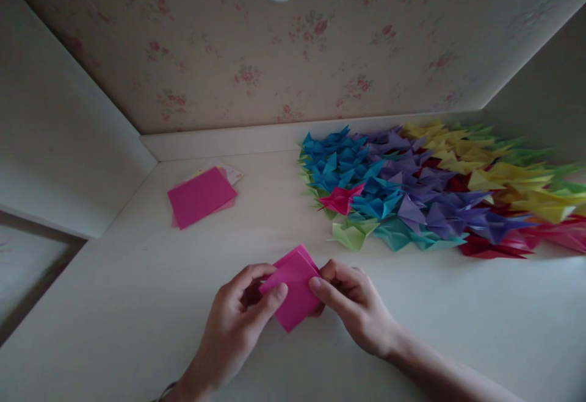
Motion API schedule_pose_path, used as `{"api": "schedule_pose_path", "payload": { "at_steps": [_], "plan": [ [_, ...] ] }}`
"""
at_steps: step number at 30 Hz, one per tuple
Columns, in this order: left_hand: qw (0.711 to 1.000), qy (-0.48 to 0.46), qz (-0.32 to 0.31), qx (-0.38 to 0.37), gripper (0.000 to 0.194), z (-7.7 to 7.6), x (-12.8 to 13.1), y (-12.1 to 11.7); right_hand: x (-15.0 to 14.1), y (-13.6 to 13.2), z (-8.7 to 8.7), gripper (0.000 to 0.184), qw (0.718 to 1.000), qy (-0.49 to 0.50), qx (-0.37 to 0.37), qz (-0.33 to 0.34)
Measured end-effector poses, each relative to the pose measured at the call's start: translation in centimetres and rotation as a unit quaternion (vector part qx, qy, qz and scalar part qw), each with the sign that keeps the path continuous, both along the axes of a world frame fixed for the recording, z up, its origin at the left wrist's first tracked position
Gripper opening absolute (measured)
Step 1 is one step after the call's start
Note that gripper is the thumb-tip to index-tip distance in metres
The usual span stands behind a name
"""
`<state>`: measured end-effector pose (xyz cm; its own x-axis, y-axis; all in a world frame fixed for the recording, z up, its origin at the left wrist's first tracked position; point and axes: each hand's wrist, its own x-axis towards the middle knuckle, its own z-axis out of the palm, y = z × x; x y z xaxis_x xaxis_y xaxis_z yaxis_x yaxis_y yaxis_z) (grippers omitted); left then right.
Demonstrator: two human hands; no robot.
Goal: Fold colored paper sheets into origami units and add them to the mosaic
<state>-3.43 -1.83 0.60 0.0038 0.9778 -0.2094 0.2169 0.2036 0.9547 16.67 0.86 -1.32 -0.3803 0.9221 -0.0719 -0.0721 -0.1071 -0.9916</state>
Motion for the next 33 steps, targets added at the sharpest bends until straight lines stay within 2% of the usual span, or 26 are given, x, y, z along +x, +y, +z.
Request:
{"api": "schedule_pose_path", "payload": {
  "at_steps": [3,6,13,17,21,25,30,33],
  "plan": [
    [1.000,0.007,0.018,0.001,0.036,-0.19,-0.14,0.09,-0.04,-0.16,0.06,0.037,0.999,0.004,-0.015,0.030],
    [1.000,0.012,0.003,0.010,0.036,-0.16,-0.15,0.19,-0.18,-0.23,0.11,0.034,0.999,0.000,-0.016,0.045],
    [0.998,0.042,0.009,0.037,0.034,-0.28,-0.12,-0.08,-0.45,-0.01,-0.41,0.029,1.000,-0.019,-0.004,-0.019],
    [0.998,0.050,0.001,0.036,0.038,-0.37,-0.17,-0.12,-0.43,0.06,-0.32,0.027,0.998,-0.056,0.020,-0.008],
    [0.996,0.071,0.006,0.060,0.028,-0.15,-0.15,-0.04,-0.44,-0.06,0.06,0.024,0.997,-0.067,0.035,0.031],
    [0.994,0.075,0.014,0.075,0.015,0.19,-0.19,0.09,-0.43,-0.07,0.36,0.025,0.996,-0.075,0.031,0.042],
    [0.990,0.088,0.057,0.097,0.011,0.26,-0.29,0.19,-0.30,0.18,0.45,0.028,0.997,-0.064,-0.003,0.051],
    [0.987,0.094,0.065,0.111,0.010,0.13,-0.23,0.09,-0.21,0.38,0.43,0.027,0.997,-0.062,0.003,0.036]
  ]
}}
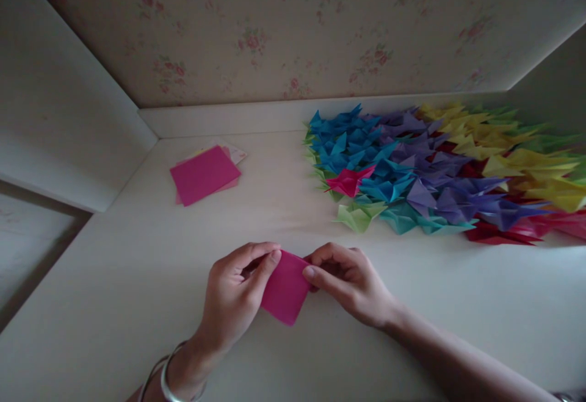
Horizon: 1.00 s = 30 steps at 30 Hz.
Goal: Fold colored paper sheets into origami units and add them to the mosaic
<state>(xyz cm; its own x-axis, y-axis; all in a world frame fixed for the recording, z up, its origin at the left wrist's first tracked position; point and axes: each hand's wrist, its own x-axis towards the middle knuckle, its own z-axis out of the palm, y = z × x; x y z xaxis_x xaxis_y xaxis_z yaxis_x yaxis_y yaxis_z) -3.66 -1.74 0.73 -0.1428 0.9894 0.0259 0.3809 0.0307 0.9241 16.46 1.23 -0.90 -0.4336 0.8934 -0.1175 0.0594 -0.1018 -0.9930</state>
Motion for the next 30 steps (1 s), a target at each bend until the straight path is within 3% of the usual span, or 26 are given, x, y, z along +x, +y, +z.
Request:
{"api": "schedule_pose_path", "payload": {
  "at_steps": [5,9,16,30],
  "plan": [
    [0.999,-0.031,0.011,0.018,0.021,-0.2,0.2,-0.1,-0.1,0.0,-0.3,0.024,0.999,0.013,0.017,-0.036],
    [0.999,-0.021,-0.001,0.048,0.012,-0.3,0.1,0.0,-0.4,-0.3,-0.6,0.022,0.997,0.051,-0.016,-0.060],
    [0.999,-0.041,0.022,0.016,0.010,-0.7,-0.1,0.1,-0.6,0.1,-0.4,0.022,0.987,0.114,-0.070,-0.090],
    [0.999,-0.012,0.026,0.016,0.013,-1.1,-0.4,0.7,-0.8,0.8,-1.1,0.021,0.987,0.126,-0.052,-0.086]
  ]
}}
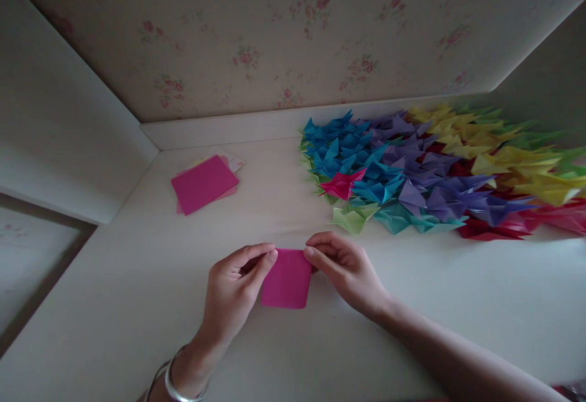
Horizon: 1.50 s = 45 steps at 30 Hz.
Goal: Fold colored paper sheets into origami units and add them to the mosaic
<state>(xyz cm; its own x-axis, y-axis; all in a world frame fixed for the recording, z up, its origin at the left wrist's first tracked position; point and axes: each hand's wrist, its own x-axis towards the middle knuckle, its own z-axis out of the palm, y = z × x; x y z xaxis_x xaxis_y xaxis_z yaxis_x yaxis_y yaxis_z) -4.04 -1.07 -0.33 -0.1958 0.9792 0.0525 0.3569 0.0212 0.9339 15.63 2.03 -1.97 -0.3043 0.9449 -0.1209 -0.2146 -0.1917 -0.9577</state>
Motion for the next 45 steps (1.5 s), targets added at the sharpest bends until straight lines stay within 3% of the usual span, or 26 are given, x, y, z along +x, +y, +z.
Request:
{"api": "schedule_pose_path", "payload": {
  "at_steps": [5,11,21,26,34,38,45],
  "plan": [
    [1.000,0.013,0.023,0.008,0.013,0.0,0.1,-0.2,0.0,0.2,-0.5,0.023,0.999,-0.030,-0.001,0.009],
    [0.998,-0.039,0.054,-0.003,0.016,-0.5,0.0,-0.2,0.0,0.2,-0.2,0.027,0.997,-0.053,0.001,0.053],
    [0.995,-0.087,0.032,-0.032,0.018,-0.7,0.0,0.1,0.3,0.2,0.2,0.033,0.990,-0.109,0.069,0.059],
    [0.993,-0.098,-0.024,-0.068,0.021,-0.4,-0.1,0.1,0.6,0.4,0.2,0.036,0.984,-0.150,0.088,0.043],
    [0.987,0.026,-0.143,-0.075,0.022,0.4,-0.1,0.2,0.4,0.2,-0.2,0.032,0.983,-0.167,0.075,0.028],
    [0.972,0.055,-0.212,-0.090,0.022,0.8,0.3,0.4,0.3,0.2,-0.5,0.033,0.971,-0.209,0.110,0.026],
    [0.966,0.116,-0.222,-0.070,0.028,0.8,2.2,1.0,0.2,0.7,-0.4,0.032,0.951,-0.248,0.171,0.066]
  ]
}}
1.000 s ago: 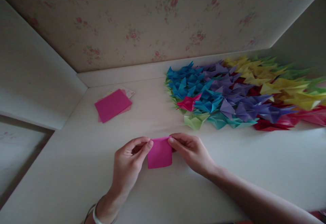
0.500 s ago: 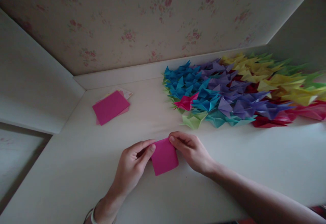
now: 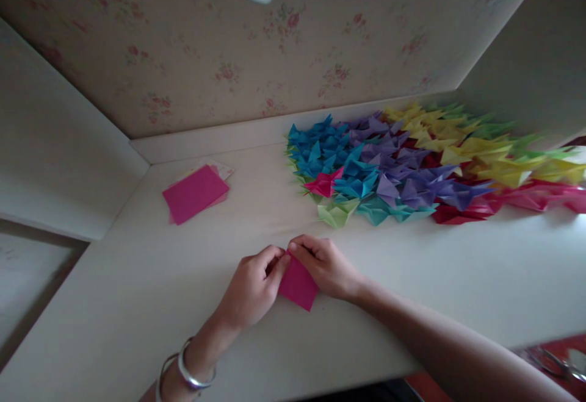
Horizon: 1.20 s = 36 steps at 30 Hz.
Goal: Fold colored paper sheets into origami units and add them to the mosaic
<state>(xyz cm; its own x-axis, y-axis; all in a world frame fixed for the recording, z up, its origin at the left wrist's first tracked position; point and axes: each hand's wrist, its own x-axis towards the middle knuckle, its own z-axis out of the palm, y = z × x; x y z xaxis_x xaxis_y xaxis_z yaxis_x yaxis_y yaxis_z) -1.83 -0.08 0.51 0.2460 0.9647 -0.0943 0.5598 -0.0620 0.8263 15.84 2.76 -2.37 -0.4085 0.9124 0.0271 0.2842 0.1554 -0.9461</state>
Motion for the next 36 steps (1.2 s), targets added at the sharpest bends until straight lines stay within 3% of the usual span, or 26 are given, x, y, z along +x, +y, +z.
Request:
{"api": "schedule_pose_path", "payload": {
  "at_steps": [3,13,21,30,36],
  "plan": [
    [0.999,0.032,-0.006,0.019,0.030,0.2,0.3,0.3,0.1,0.3,-0.1,0.034,1.000,-0.015,0.010,-0.010],
    [0.998,-0.042,0.001,-0.055,0.031,-0.6,0.5,0.3,1.2,1.0,0.2,0.045,0.991,-0.114,0.073,-0.005],
    [0.989,-0.111,0.043,-0.093,0.033,-0.7,0.2,-0.3,1.3,1.0,0.9,0.043,0.998,-0.039,-0.018,0.046],
    [0.983,-0.143,0.098,-0.064,0.032,-1.3,-0.1,-0.5,2.0,1.6,0.8,0.040,0.998,0.000,-0.018,0.060],
    [0.970,-0.164,0.178,-0.032,0.031,-1.3,0.0,-0.6,2.1,1.8,0.5,0.045,0.987,0.066,-0.128,0.073]
  ]
}}
